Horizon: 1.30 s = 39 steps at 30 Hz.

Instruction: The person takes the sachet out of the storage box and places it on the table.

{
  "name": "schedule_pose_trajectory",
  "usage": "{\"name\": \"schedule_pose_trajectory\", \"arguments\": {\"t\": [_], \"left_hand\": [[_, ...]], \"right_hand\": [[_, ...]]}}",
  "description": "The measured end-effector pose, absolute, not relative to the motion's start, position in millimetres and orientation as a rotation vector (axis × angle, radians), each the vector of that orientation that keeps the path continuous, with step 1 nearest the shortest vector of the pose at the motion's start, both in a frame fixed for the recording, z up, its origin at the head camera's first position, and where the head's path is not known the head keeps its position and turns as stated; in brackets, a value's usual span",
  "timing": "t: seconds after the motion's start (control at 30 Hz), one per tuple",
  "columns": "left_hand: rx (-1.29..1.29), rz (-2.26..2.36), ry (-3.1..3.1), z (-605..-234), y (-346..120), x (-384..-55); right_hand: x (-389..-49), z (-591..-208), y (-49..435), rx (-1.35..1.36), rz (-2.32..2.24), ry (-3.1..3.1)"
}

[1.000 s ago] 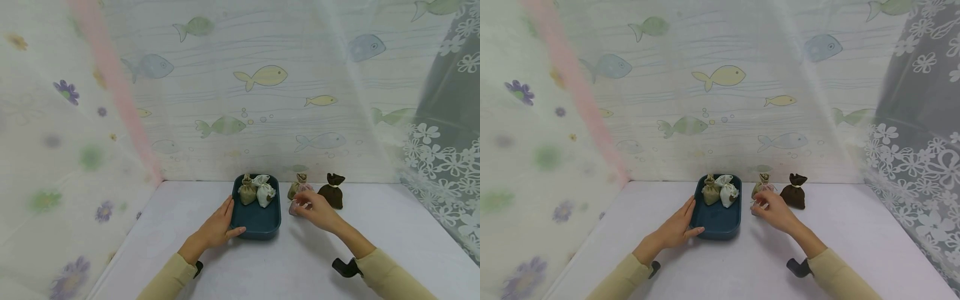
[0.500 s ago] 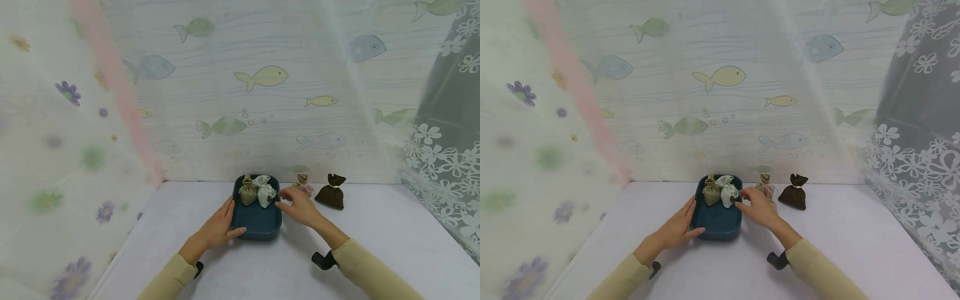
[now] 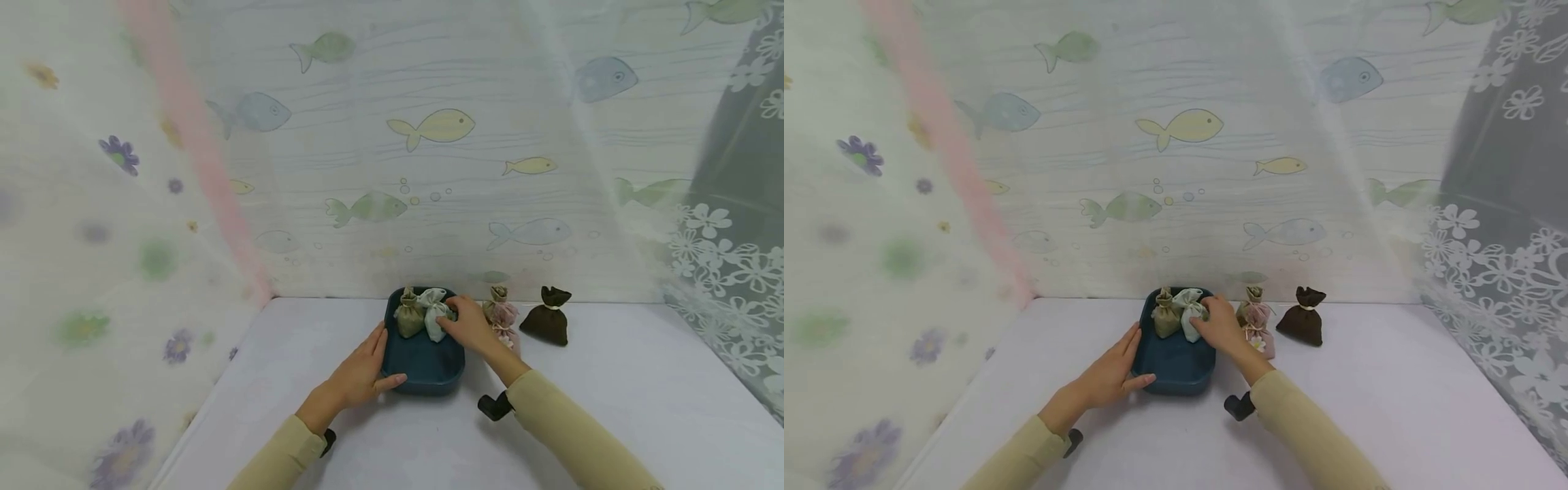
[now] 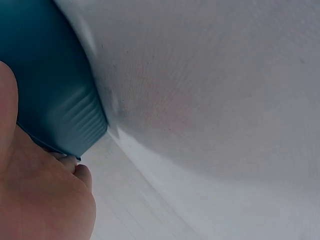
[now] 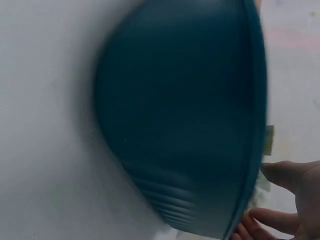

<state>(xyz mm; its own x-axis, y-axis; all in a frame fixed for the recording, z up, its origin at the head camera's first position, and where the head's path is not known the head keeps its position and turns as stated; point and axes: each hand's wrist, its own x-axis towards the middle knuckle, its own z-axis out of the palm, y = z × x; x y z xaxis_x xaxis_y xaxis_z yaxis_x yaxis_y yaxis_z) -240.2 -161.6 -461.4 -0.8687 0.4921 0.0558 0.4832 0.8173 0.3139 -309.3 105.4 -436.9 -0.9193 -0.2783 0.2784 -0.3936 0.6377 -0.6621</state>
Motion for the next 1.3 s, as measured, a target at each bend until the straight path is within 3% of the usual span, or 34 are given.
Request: {"name": "schedule_pose_trajectory", "arguments": {"t": [0.5, 1.3], "left_hand": [[0.791, 0.474, 2.967, -460.6, -161.7, -238.1], [0.79, 0.462, 2.982, -461.3, -161.4, -238.1]], "right_hand": [[-331.4, -444.4, 89.7, 0.389, 1.152, -2.767], [-341.1, -459.4, 85.9, 0.49, 1.169, -2.609]]}}
